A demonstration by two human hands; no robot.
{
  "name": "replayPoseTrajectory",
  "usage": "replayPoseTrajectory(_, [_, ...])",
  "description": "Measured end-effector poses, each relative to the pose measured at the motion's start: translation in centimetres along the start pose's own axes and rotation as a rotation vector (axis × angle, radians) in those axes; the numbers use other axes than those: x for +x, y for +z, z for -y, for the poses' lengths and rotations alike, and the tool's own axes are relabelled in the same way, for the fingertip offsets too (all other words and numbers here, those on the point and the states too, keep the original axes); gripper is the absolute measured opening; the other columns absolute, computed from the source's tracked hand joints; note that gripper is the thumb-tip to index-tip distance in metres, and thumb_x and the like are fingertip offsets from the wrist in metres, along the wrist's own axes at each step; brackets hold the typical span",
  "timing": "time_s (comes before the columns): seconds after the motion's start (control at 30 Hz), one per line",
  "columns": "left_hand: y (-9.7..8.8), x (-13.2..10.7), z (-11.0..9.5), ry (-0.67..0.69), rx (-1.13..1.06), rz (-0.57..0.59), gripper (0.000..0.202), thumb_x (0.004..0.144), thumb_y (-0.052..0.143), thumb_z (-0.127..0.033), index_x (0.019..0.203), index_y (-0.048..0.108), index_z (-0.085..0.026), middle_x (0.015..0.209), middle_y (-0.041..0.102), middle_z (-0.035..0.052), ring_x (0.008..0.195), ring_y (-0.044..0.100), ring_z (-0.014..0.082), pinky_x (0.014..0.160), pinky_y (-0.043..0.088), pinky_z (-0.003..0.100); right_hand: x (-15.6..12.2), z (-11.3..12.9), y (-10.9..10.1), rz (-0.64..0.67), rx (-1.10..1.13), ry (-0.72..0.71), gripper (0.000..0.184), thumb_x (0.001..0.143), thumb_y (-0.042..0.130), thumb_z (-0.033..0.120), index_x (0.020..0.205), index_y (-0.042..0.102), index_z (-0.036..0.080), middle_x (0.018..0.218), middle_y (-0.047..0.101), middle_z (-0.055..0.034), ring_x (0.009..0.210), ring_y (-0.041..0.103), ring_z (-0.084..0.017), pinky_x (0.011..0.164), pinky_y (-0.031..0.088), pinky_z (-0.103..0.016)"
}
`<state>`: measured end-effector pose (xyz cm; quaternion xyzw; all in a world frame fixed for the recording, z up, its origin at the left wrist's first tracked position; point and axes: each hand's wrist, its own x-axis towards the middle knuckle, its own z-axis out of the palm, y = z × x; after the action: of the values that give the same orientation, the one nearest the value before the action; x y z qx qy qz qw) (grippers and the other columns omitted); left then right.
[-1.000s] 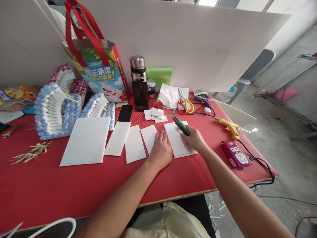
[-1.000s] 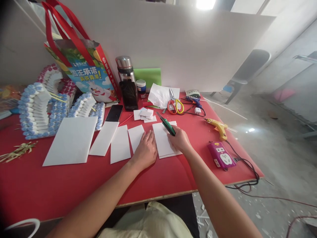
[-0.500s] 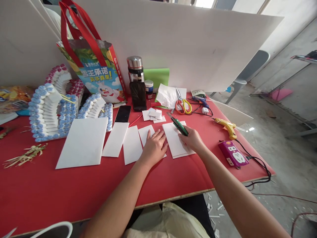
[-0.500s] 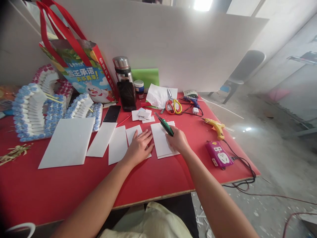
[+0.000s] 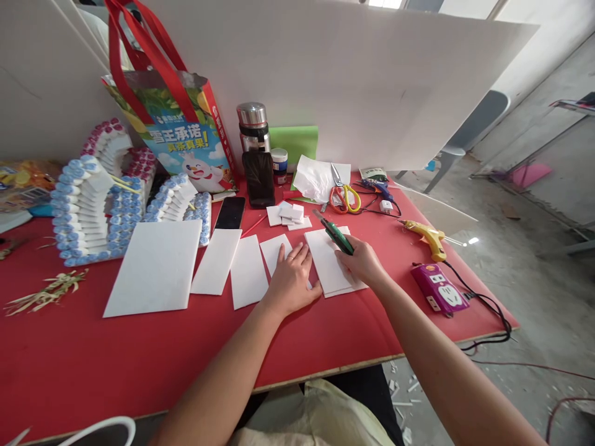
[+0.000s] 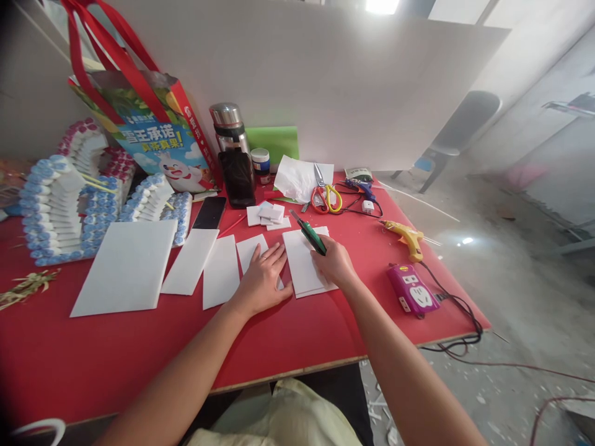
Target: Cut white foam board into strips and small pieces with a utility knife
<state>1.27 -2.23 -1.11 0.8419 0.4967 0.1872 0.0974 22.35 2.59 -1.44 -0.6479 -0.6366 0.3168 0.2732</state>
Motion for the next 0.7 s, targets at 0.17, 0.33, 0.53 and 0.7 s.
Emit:
replayPoseTrajectory(0.17, [-0.3, 0.2, 0.4, -0.024, -0.041, -0.017, 0.052, 0.083, 0.057, -0.027, 0.132, 0.06, -0.011, 0.145, 0.055, 0.0166, 0.141, 0.044, 0.033, 0.122, 0.019, 0.061, 0.0, 0.3, -0.2, 0.001, -0.031, 0.017, 0.038, 0.077, 0.058, 0.027, 0.114, 0.069, 0.025, 0.053, 0.054, 0.0076, 0.046, 0.055, -0.014, 0.053, 0.041, -0.023])
replayPoseTrajectory(0.33, [0.0, 0.2, 1.0, -0.041, -0.05, -0.165, 0.038, 0.089, 0.048, -0.014, 0.123, 0.066, -0.015, 0.134, 0.065, 0.0112, 0.134, 0.053, 0.0262, 0.123, 0.022, 0.054, -0.2, 0.5, -0.2, 0.018, -0.014, 0.03, 0.038, 0.078, 0.057, 0.028, 0.115, 0.068, 0.025, 0.05, 0.052, 0.008, 0.045, 0.054, -0.015, 0.052, 0.041, -0.023])
replayPoseTrajectory(0.53, [-0.5, 1.4, -0.1, 0.105, -0.002, -0.087, 0.038, 0.098, 0.048, -0.029, 0.132, 0.058, -0.016, 0.146, 0.055, 0.0133, 0.144, 0.041, 0.0272, 0.124, 0.019, 0.054, 0.1, 0.1, -0.1, 0.005, -0.034, -0.001, 0.041, 0.078, 0.058, 0.028, 0.117, 0.069, 0.021, 0.055, 0.056, 0.0055, 0.05, 0.054, -0.014, 0.056, 0.042, -0.023])
replayPoseTrajectory(0.7, [0.4, 4.3, -1.3, 0.143, 0.151, -0.008, 0.049, 0.095, 0.051, -0.033, 0.134, 0.054, -0.004, 0.146, 0.051, 0.0229, 0.145, 0.039, 0.0331, 0.123, 0.021, 0.053, 0.0, -0.2, 0.1, 0.004, 0.002, -0.023, 0.042, 0.079, 0.058, 0.028, 0.119, 0.067, 0.022, 0.057, 0.058, 0.0052, 0.052, 0.056, -0.015, 0.056, 0.044, -0.024])
